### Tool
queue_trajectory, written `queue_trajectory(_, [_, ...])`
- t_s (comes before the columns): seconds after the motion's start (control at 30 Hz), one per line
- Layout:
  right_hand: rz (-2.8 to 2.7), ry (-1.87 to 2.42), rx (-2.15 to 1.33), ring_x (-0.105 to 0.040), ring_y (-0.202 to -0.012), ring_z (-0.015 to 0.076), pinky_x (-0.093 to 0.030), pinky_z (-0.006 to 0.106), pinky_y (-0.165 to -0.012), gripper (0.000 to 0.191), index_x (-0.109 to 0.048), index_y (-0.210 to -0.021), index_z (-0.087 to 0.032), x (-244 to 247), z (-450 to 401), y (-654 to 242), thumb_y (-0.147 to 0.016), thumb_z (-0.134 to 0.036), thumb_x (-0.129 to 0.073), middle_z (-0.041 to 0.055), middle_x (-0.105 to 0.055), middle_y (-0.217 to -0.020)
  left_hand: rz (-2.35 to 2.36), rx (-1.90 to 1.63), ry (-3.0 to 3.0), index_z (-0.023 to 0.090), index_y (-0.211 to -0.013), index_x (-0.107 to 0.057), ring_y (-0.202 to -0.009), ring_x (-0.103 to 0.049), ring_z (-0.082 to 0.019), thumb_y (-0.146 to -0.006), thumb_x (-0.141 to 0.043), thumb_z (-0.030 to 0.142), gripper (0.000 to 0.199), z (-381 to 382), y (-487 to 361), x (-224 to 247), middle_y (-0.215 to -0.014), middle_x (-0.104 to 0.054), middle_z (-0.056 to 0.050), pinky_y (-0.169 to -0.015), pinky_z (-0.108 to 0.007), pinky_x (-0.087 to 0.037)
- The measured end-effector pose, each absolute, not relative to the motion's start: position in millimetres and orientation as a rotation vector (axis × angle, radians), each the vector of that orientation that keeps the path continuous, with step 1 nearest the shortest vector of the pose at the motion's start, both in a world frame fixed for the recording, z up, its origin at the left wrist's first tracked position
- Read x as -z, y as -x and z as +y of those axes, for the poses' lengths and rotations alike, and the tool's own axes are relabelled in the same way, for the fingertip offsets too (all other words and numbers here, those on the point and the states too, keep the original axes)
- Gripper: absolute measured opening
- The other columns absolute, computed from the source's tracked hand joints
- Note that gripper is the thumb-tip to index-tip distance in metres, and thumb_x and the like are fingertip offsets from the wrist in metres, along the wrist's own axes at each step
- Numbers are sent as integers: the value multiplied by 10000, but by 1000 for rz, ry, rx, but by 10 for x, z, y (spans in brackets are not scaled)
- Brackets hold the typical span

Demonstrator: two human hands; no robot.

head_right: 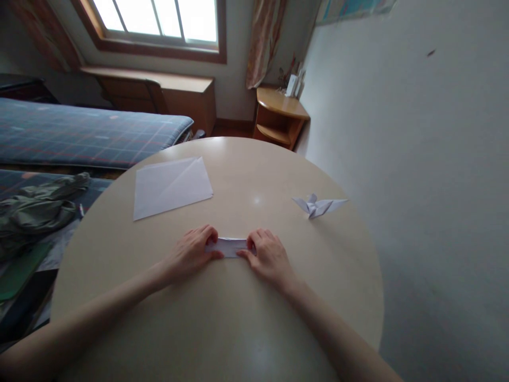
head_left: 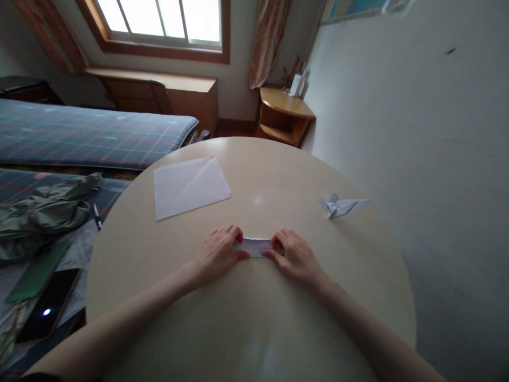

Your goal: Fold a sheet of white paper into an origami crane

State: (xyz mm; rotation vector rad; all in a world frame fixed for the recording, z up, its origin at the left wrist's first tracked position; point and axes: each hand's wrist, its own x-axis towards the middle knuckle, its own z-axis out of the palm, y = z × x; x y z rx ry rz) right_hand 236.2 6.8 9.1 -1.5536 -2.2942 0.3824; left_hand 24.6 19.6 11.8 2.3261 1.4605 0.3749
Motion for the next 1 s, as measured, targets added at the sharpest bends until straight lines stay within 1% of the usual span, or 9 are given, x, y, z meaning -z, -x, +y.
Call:
queue_trajectory(0.17, [-2323, 1579, -476, -496, -715, 176, -368, 283, -633, 184, -518, -725, -191, -118, 136, -2481, -750, -307, -659, 18, -541, -730, 1461, -387, -2266, 200, -901, -517, -848, -559, -197, -728, -675, 321, 263, 246, -166, -112, -899, -577, -15, -772, -339, -411])
queue_trajectory(0.27, [-2326, 1562, -582, -493, -693, 160, -371, 269, -619, 168, -517, -733, -186, -134, 179, -2533, -732, -253, -672, 11, -541, -731, 1422, -503, -2310, 226, -1101, -493, -1025, -513, -226, -733, -674, 262, 412, 248, -168, -73, -1085, -548, -50, -874, -387, -397])
queue_trajectory(0.37, [-2322, 1531, -679, -488, -671, 147, -374, 256, -609, 160, -513, -734, -182, -145, 212, -2567, -714, -187, -672, 2, -532, -719, 1161, -593, -2442, 239, -1270, -393, -1137, -462, -200, -786, -612, 164, 536, 235, -183, -26, -1229, -514, -61, -949, -362, -379])
queue_trajectory(0.47, [-2317, 1481, -711, -478, -655, 137, -373, 245, -599, 155, -513, -748, -182, -150, 223, -2592, -704, -144, -657, -7, -516, -714, 958, -576, -2570, 209, -1267, -422, -1085, -518, -165, -858, -501, 133, 423, 208, -184, -13, -1206, -566, -55, -936, -313, -417])
queue_trajectory(0.53, [-2323, 1448, -716, -470, -645, 132, -371, 240, -592, 150, -516, -765, -183, -150, 220, -2605, -703, -131, -642, -10, -508, -716, 915, -550, -2698, 193, -1268, -434, -1102, -525, -170, -883, -429, 109, 395, 178, -181, -26, -1222, -569, -66, -948, -331, -423])
queue_trajectory(0.63, [-2332, 1411, -711, -463, -634, 130, -366, 238, -584, 135, -520, -784, -182, -147, 213, -2615, -709, -135, -621, -12, -498, -709, 887, -450, -2911, 149, -1285, -424, -1191, -480, -193, -870, -347, 39, 436, 105, -206, -44, -1282, -526, -114, -981, -368, -415])
queue_trajectory(0.77, [-2348, 1376, -691, -460, -636, 133, -367, 239, -584, 113, -514, -787, -183, -146, 212, -2620, -721, -172, -605, -14, -490, -698, 1030, -219, -3115, 46, -1271, -435, -1228, -440, -256, -863, -327, 39, 422, -29, -334, -21, -1315, -471, -189, -998, -388, -412])
queue_trajectory(0.9, [-2385, 1330, -631, -463, -654, 144, -382, 255, -607, 97, -503, -793, -186, -146, 203, -2613, -735, -177, -579, -5, -501, -709, 1237, -69, -3180, -15, -1252, -453, -1238, -419, -281, -826, -304, 8, 452, -140, -504, 21, -1321, -450, -217, -1007, -365, -409])
queue_trajectory(1.0, [-2390, 1246, -535, -486, -755, 177, -416, 301, -701, 124, -507, -817, -185, -127, 172, -2568, -719, -125, -555, 30, -536, -784, 1337, -34, -3160, -65, -1236, -456, -1225, -431, -306, -802, -307, -10, 463, -175, -591, 38, -1320, -436, -246, -1004, -372, -412])
